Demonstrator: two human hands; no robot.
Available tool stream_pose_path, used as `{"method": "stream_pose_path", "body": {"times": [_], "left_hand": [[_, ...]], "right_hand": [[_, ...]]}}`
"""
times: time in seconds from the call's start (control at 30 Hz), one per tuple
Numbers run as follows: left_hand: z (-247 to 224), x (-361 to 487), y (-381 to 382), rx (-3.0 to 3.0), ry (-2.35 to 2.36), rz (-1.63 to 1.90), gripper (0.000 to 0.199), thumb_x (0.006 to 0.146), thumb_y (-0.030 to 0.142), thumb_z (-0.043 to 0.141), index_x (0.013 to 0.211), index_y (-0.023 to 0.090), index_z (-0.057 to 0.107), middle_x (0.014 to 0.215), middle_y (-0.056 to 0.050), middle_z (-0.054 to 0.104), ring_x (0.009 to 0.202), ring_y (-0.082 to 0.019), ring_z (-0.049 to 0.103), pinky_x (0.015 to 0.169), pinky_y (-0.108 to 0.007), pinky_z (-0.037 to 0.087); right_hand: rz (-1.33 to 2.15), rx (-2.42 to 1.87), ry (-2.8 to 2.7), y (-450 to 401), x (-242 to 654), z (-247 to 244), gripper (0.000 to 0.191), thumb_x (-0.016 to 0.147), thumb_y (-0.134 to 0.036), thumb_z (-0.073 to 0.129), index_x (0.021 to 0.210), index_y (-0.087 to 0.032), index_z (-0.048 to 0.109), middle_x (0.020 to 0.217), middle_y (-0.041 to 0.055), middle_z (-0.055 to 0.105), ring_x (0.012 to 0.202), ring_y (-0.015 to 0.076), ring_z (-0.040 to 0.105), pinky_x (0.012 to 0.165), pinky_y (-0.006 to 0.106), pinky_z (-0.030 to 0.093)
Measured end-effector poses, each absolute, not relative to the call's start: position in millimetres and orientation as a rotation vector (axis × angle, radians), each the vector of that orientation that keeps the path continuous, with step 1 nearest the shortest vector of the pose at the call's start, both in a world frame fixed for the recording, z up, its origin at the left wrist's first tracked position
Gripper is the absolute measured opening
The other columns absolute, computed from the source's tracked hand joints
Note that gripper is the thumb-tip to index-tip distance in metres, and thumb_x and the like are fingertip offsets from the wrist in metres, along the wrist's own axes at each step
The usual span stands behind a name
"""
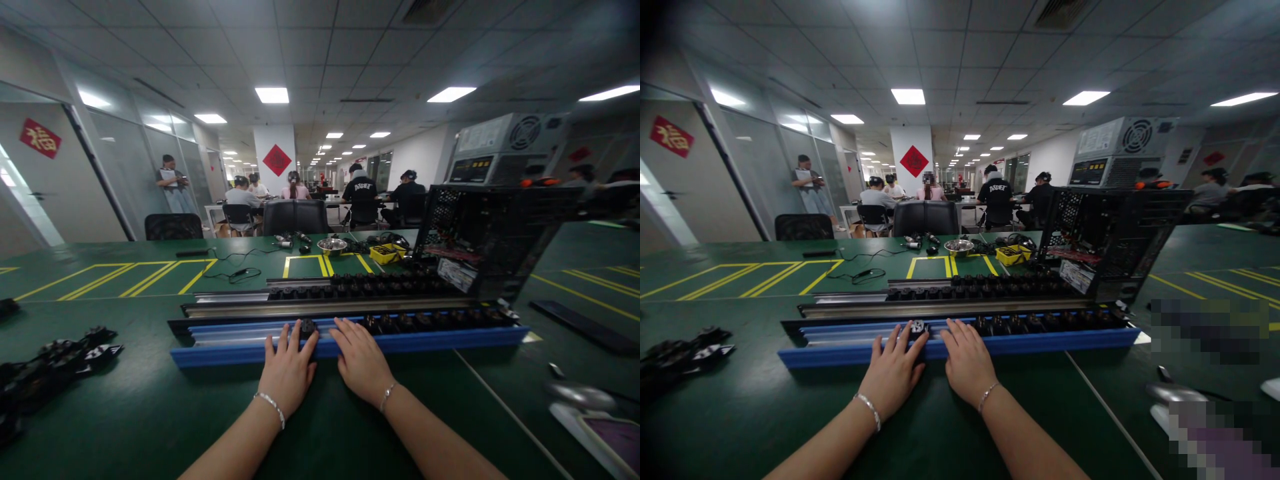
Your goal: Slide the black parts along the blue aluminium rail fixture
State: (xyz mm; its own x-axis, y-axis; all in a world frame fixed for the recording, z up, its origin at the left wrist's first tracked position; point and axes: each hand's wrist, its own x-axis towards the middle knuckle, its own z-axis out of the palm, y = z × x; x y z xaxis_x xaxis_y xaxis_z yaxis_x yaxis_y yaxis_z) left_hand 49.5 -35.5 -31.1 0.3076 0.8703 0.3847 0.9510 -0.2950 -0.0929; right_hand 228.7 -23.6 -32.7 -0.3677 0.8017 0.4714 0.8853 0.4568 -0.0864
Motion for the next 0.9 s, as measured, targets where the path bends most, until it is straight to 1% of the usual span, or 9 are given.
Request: {"method": "stream_pose_path", "body": {"times": [0.27, 0.5, 0.57, 0.7, 0.9], "left_hand": [[-32.7, 46.3, -35.1, -2.259, -1.65, -0.398, 0.048, 0.084, 0.037, 0.043, 0.131, 0.035, 0.037, 0.139, -0.01, 0.039, 0.128, -0.03, 0.032, 0.1, -0.055, 0.023], [-29.3, 45.0, -35.5, -2.242, -1.675, -0.389, 0.047, 0.082, 0.035, 0.046, 0.129, 0.032, 0.041, 0.139, -0.012, 0.038, 0.127, -0.03, 0.033, 0.099, -0.051, 0.026], [-28.2, 44.9, -35.1, -2.243, -1.689, -0.386, 0.049, 0.08, 0.036, 0.048, 0.129, 0.034, 0.041, 0.14, -0.011, 0.037, 0.126, -0.031, 0.034, 0.098, -0.05, 0.026], [-26.4, 44.9, -33.9, -2.236, -1.722, -0.397, 0.058, 0.078, 0.034, 0.051, 0.132, 0.042, 0.033, 0.143, -0.006, 0.034, 0.123, -0.032, 0.037, 0.096, -0.049, 0.028], [-26.1, 42.6, -33.7, -2.236, -1.713, -0.406, 0.054, 0.079, 0.033, 0.05, 0.131, 0.039, 0.037, 0.139, -0.008, 0.039, 0.122, -0.03, 0.038, 0.096, -0.046, 0.028]], "right_hand": [[-0.23, -1.397, -2.254, -23.8, 228.1, -33.0, 0.048, 0.073, -0.013, 0.046, 0.121, -0.019, 0.051, 0.135, 0.0058, 0.044, 0.126, 0.0198, 0.033, 0.107, 0.037, 0.021], [-0.251, -1.408, -2.255, -23.7, 228.1, -31.8, 0.048, 0.073, -0.013, 0.047, 0.121, -0.02, 0.051, 0.135, 0.0058, 0.044, 0.125, 0.0193, 0.034, 0.107, 0.037, 0.022], [-0.249, -1.409, -2.255, -23.9, 228.3, -31.7, 0.048, 0.073, -0.013, 0.047, 0.12, -0.02, 0.051, 0.135, 0.0057, 0.044, 0.125, 0.0193, 0.034, 0.107, 0.037, 0.022], [-0.256, -1.417, -2.263, -24.0, 228.7, -32.0, 0.049, 0.073, -0.014, 0.047, 0.121, -0.02, 0.051, 0.135, 0.0062, 0.044, 0.125, 0.0197, 0.034, 0.107, 0.038, 0.023], [-0.254, -1.413, -2.259, -24.2, 228.5, -31.5, 0.047, 0.073, -0.013, 0.047, 0.12, -0.02, 0.052, 0.135, 0.0058, 0.043, 0.126, 0.0193, 0.033, 0.107, 0.037, 0.022]]}}
